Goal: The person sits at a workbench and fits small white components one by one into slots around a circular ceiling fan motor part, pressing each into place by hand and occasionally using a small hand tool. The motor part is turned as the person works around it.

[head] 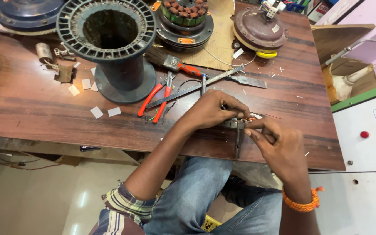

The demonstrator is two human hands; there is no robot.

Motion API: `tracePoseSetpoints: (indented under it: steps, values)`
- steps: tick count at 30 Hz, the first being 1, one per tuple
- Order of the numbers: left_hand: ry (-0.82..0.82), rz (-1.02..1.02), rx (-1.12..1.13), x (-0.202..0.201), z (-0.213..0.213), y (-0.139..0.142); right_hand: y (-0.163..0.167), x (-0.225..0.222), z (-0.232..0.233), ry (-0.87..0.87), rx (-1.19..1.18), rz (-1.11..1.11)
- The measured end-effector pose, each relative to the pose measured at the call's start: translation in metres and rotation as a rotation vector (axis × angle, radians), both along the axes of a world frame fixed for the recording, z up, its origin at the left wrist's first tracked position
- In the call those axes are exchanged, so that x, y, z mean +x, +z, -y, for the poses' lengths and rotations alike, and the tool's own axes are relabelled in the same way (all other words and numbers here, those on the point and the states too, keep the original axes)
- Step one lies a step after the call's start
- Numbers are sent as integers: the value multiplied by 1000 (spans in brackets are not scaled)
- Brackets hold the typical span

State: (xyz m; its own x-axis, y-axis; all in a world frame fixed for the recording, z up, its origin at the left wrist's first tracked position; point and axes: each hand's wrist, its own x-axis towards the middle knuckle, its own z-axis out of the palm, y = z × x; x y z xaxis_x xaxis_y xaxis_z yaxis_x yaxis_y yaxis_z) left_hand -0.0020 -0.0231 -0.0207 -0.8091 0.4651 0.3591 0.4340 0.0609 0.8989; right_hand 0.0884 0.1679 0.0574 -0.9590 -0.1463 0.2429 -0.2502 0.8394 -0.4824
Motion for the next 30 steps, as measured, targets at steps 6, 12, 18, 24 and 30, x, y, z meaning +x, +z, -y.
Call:
tracePoseSetpoints:
  steps: [6,12,18,24,30]
  values:
    - [38,-21,-55,6,0,3,-33,18,-1,90,-103,-258]
    - [-13,-48,115,28,5,6,-97,24,-3,51,-200,-289]
    - [414,-453,-161,65,-19,4,-104,29,-39,-190,-451,-111]
    - [452,-583,-200,63,-22,1,-51,28,-60,-113,-284,-296]
    - [450,-581,-209,66,-18,4,-14,22,-31,-52,-259,-249]
